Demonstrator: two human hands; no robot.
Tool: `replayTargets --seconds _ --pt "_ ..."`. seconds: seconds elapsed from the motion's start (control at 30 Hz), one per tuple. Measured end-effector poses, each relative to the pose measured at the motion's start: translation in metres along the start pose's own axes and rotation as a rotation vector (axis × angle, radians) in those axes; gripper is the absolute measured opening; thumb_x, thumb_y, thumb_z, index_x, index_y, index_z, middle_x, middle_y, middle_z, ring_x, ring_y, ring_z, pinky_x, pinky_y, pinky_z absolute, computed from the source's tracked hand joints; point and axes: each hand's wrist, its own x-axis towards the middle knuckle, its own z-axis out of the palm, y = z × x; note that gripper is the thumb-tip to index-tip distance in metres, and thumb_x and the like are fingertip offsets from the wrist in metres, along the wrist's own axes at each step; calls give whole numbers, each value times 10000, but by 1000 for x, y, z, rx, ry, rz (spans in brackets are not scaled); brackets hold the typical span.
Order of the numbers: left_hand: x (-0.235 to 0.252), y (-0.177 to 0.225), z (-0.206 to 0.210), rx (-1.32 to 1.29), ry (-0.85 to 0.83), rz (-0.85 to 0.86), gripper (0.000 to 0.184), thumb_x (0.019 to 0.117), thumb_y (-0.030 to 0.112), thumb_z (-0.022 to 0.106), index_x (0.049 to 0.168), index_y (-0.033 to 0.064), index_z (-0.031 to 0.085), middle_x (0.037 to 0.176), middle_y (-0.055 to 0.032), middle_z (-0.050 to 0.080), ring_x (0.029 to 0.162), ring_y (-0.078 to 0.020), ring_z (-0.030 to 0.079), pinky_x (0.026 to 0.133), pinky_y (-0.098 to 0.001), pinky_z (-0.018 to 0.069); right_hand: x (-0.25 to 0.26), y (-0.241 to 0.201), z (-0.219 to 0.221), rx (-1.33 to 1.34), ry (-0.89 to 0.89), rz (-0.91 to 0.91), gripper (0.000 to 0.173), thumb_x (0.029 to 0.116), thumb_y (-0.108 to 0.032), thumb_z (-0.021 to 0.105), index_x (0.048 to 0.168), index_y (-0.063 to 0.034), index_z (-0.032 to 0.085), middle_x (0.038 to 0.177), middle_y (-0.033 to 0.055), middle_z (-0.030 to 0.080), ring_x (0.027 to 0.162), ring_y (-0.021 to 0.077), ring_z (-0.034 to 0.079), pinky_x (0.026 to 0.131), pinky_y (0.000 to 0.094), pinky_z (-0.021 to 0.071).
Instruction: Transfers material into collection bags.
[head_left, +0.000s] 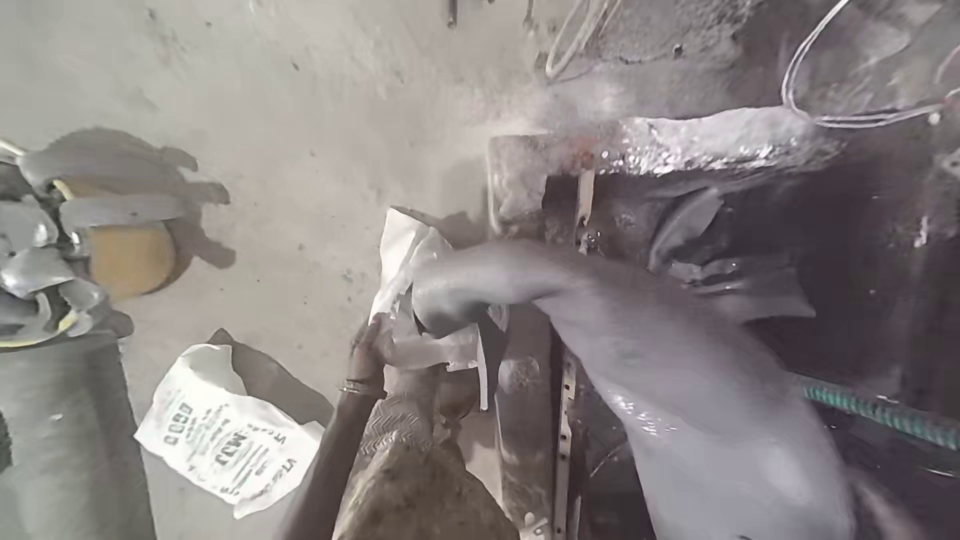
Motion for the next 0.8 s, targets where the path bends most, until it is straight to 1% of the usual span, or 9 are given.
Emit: replayTargets --seconds 0.07,0.1,0.2,0.37,0.5,0.53,0.6,0.7,0.8 --pt "-1 0 -8 -40 3 -11 319 1117 172 341 1272 -20 544 947 11 624 805 -5 611 753 -205 535 -15 19 21 -78 -14 -276 848 812 -443 819 1324 167 530 1347 284 602 1311 85 529 1141 197 336" --pt "0 -1 -11 -47 -2 -9 312 1117 167 338 1260 -18 545 941 18 624 802 0 612 754 -202 535 -18 24 33 -105 -2 -360 832 844 -489 773 1320 154 543 1325 308 605 1309 117 534 1136 198 335" --pt "1 -4 -17 -33 -39 22 284 1109 132 339 1199 -10 568 891 48 652 779 20 631 747 -191 548 -25 8 70 -215 14 -357 792 832 -520 739 1327 82 602 1304 329 614 1270 208 569 1107 232 370" --pt "3 -7 -37 -27 -73 22 332 1104 119 341 1312 -66 522 1013 -18 651 886 -2 640 828 -217 549 -16 2 145 -404 102 -642 606 874 -567 679 1339 -182 627 1284 336 616 1211 437 612 1015 497 480" --pt "18 7 -44 43 -188 57 286 1068 60 425 1283 -74 555 955 -1 659 835 17 628 795 -194 537 -8 6 203 -410 48 -782 496 903 -538 651 1345 -312 654 1339 298 610 1277 451 574 1080 543 434" --pt "21 12 -45 67 -227 78 259 1048 38 466 1250 -79 578 930 -1 670 815 12 630 780 -199 537 -7 -1 211 -427 8 -796 496 892 -530 651 1343 -324 648 1333 296 611 1261 452 579 1065 536 435" --pt "23 16 -50 119 -298 130 177 999 4 529 1128 -51 637 850 42 692 773 31 646 752 -187 551 -5 -17 228 -427 -77 -787 556 783 -474 738 1290 -246 712 1253 336 648 1144 506 641 961 585 505" --pt "20 10 -60 158 -364 142 193 982 -19 543 1139 -94 627 884 26 682 816 48 633 795 -171 536 6 -43 256 -416 -253 -639 684 643 -369 868 1267 -127 732 1220 361 655 1081 565 653 869 668 527" --pt "18 -2 -57 117 -349 123 248 1002 -13 533 1215 -126 592 955 -35 700 852 32 645 817 -180 543 20 -77 288 -524 -488 -367 783 738 -422 862 1442 -191 609 1342 326 601 1202 515 605 934 652 491"
